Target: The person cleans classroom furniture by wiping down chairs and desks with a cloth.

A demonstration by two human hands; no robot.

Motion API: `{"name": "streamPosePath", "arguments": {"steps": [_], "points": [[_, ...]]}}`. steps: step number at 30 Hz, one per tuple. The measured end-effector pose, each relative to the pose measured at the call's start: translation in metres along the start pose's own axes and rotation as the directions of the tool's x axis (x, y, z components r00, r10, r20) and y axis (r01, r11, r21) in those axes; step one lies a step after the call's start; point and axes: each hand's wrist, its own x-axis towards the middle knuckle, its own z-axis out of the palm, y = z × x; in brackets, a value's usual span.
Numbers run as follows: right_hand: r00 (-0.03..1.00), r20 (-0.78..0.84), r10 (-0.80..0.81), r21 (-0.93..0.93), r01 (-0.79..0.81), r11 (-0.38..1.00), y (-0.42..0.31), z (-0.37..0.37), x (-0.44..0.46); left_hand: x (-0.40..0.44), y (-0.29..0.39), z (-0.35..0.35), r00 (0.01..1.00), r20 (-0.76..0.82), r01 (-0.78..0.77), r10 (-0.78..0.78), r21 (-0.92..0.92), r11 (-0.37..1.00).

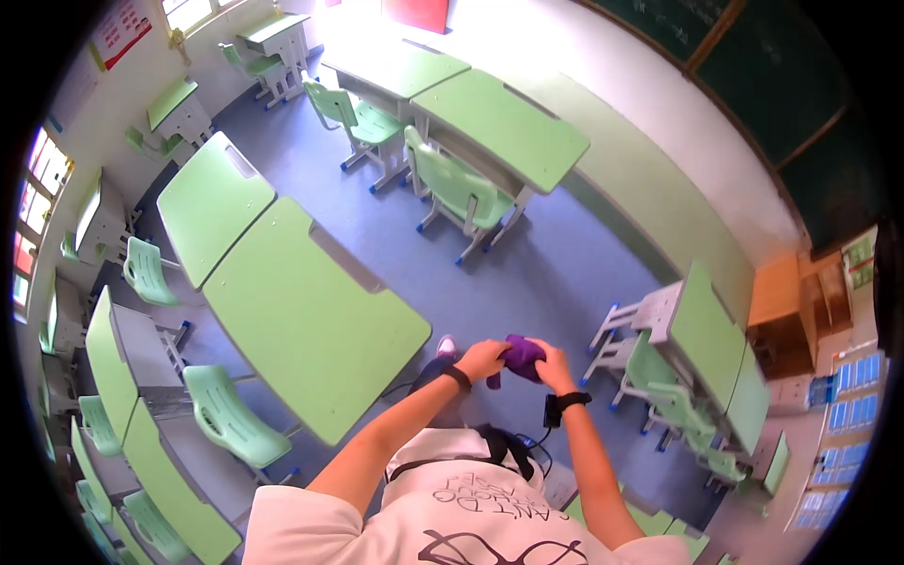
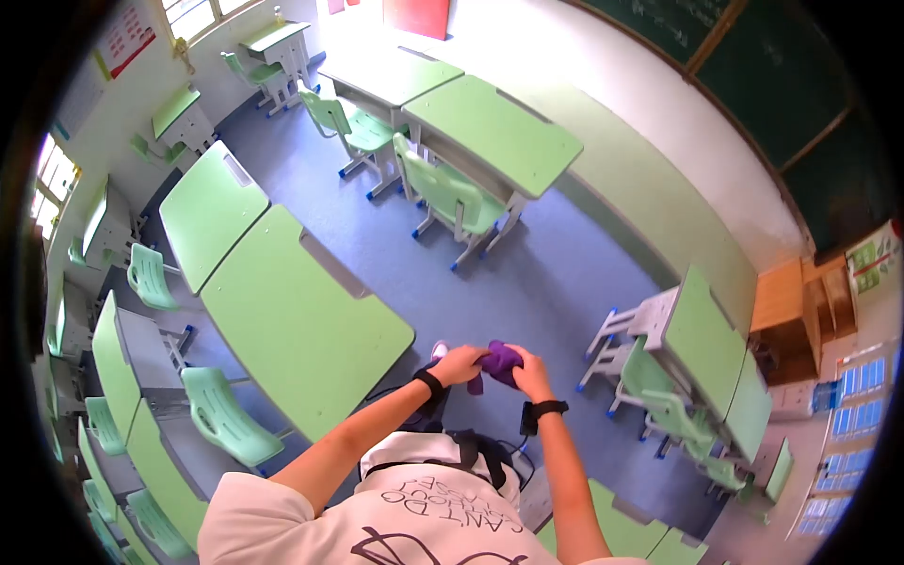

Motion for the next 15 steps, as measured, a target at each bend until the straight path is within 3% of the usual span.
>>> {"name": "streamPosePath", "arguments": {"steps": [1,4,7,11,14,15], "points": [[1.000,0.000,-0.005,-0.046,0.005,0.999,-0.002,-0.004,0.019,0.013,0.003,-0.014,0.999,0.022,0.047,-0.046,-0.037,0.998],[0.999,0.024,-0.045,-0.071,0.047,0.996,-0.008,-0.029,0.083,0.055,-0.006,-0.049,0.987,-0.158,-0.021,-0.002,-0.143,0.990],[0.993,0.076,-0.087,-0.094,0.094,0.991,-0.030,-0.052,0.154,0.096,-0.010,-0.101,0.973,-0.198,0.040,-0.119,-0.367,0.930],[0.966,0.126,-0.224,-0.089,0.236,0.968,-0.075,-0.072,0.236,0.138,0.003,-0.173,0.933,-0.099,0.258,-0.345,-0.484,0.836],[0.942,0.148,-0.303,-0.070,0.315,0.946,-0.106,-0.073,0.287,0.162,-0.022,-0.183,0.898,-0.390,0.044,-0.205,-0.383,0.923],[0.932,0.163,-0.323,-0.043,0.333,0.942,-0.118,-0.072,0.302,0.164,-0.024,-0.193,0.878,-0.426,0.045,-0.216,-0.376,0.925]]}}
